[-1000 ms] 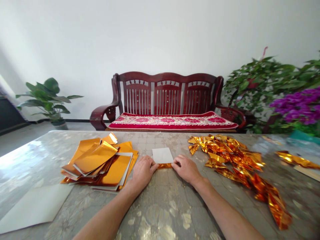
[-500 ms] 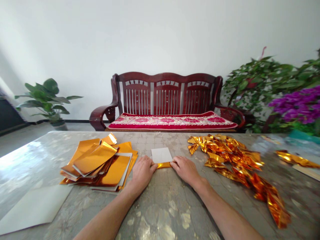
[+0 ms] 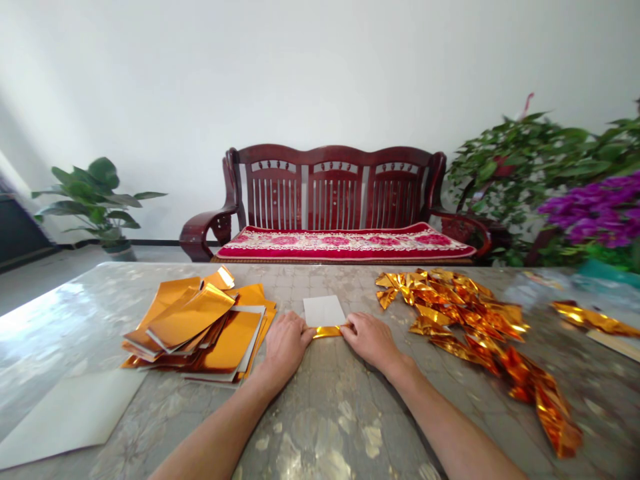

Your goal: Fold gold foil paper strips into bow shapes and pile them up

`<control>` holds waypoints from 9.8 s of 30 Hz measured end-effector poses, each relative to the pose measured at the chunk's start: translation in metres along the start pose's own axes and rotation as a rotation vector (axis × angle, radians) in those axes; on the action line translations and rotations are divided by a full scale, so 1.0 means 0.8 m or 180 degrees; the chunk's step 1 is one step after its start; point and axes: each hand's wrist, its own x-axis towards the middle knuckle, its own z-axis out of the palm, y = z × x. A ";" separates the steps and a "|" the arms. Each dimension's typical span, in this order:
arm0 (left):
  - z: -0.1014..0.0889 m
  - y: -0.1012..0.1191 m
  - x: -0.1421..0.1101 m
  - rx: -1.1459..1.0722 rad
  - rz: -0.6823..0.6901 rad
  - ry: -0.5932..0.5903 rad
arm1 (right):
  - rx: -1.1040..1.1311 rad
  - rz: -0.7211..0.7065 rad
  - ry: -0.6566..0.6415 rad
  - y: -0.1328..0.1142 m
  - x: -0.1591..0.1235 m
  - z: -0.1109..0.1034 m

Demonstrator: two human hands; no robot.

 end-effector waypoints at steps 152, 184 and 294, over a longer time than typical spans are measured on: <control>0.002 0.031 -0.033 -0.0688 0.1167 0.1076 | 0.2153 -0.0873 0.1383 -0.024 -0.014 0.006; 0.000 0.007 -0.014 -0.0050 0.1184 0.0394 | 0.0024 -0.1769 0.0641 0.002 -0.009 -0.002; -0.013 0.014 -0.017 0.0007 0.0607 -0.0076 | -0.0059 -0.0094 0.0282 0.002 -0.005 0.007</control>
